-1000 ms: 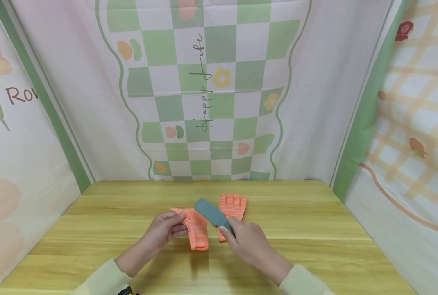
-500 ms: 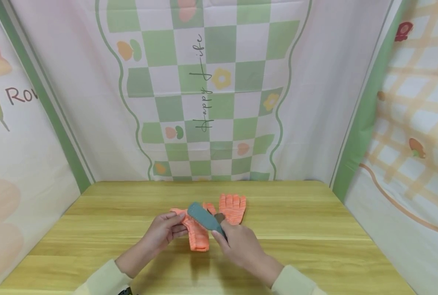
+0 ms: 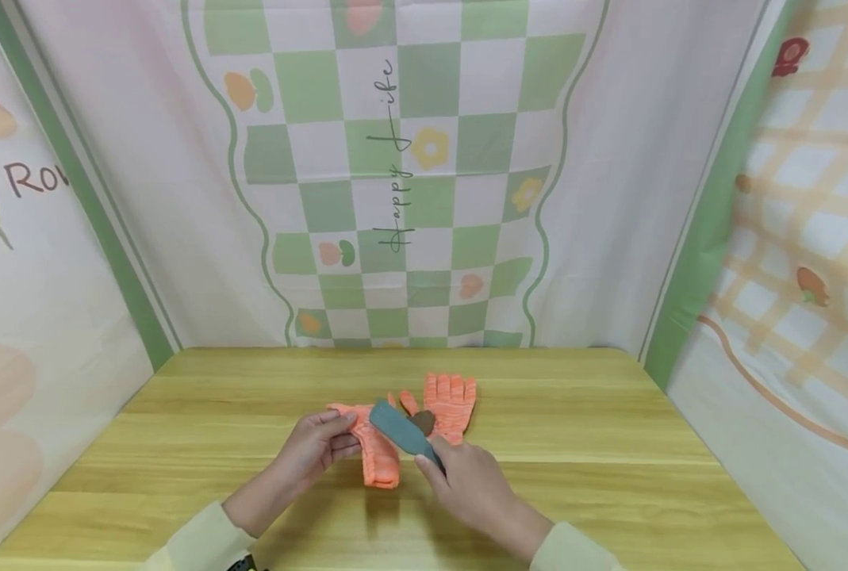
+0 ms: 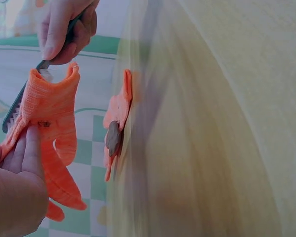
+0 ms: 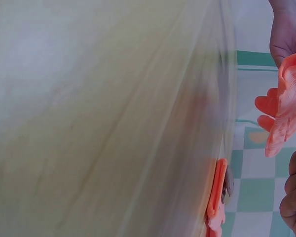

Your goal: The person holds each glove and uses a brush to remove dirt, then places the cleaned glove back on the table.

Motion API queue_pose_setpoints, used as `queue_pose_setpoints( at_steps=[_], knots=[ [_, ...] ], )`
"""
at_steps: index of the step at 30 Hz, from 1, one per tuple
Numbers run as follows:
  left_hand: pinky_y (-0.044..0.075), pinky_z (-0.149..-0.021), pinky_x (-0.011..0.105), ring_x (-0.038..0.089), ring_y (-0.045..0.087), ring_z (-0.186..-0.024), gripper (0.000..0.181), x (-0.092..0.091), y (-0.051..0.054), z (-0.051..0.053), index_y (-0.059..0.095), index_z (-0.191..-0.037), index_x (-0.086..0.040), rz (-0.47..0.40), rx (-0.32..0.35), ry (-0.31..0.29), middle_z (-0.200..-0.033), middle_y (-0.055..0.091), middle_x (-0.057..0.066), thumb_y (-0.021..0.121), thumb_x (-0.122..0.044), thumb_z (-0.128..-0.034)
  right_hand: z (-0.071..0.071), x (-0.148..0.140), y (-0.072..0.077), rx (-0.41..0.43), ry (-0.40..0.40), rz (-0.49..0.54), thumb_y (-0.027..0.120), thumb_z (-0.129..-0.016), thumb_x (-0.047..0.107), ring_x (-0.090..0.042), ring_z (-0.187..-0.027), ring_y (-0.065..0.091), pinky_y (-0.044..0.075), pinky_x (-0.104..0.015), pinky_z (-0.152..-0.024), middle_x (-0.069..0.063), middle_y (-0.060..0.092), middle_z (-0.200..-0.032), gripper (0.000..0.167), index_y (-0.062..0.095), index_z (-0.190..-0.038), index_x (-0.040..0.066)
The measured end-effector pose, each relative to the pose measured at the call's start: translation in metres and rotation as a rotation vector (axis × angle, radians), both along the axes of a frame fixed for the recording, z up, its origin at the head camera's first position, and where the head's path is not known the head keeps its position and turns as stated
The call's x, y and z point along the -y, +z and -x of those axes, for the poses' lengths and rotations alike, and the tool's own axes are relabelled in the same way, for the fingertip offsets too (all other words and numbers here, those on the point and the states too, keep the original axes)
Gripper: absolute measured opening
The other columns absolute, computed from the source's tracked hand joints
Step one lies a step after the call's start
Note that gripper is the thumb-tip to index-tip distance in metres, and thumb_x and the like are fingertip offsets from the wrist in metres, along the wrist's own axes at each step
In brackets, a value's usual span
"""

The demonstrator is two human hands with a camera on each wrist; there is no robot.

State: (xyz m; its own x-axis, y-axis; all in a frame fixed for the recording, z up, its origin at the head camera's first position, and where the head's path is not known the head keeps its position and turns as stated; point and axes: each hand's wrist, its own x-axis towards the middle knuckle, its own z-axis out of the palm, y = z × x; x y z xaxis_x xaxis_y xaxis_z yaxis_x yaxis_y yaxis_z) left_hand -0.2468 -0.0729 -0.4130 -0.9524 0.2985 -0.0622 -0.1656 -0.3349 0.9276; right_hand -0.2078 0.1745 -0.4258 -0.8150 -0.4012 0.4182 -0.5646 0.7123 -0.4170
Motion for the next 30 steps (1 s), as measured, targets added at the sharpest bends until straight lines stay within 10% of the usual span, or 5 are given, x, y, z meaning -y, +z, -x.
queue_pose_setpoints(
  at_steps=[17, 30],
  knots=[
    [0.056, -0.081, 0.032, 0.013, 0.07, -0.076, 0.016, 0.007, 0.009, -0.001, 0.066, -0.098, 0.002, -0.031, -0.008, 0.009, -0.083, 0.071, 0.007, 0.057, -0.011, -0.099, -0.003, -0.028, -0.008, -0.012, -0.113, -0.154, 0.058, -0.099, 0.033, 0.0, -0.048, 0.029, 0.029, -0.019, -0.044, 0.013, 0.033, -0.056, 0.029, 0.047, -0.075, 0.021],
    [0.056, -0.082, 0.036, 0.014, 0.07, -0.076, 0.016, 0.004, 0.005, -0.002, 0.068, -0.094, 0.0, -0.008, -0.035, -0.025, -0.082, 0.072, 0.007, 0.057, -0.01, -0.0987, -0.001, -0.025, 0.015, -0.032, -0.089, 0.026, 0.056, -0.1, 0.027, 0.003, -0.045, 0.026, 0.027, -0.017, -0.041, 0.015, 0.032, -0.054, 0.032, 0.044, -0.071, 0.021]
  ],
)
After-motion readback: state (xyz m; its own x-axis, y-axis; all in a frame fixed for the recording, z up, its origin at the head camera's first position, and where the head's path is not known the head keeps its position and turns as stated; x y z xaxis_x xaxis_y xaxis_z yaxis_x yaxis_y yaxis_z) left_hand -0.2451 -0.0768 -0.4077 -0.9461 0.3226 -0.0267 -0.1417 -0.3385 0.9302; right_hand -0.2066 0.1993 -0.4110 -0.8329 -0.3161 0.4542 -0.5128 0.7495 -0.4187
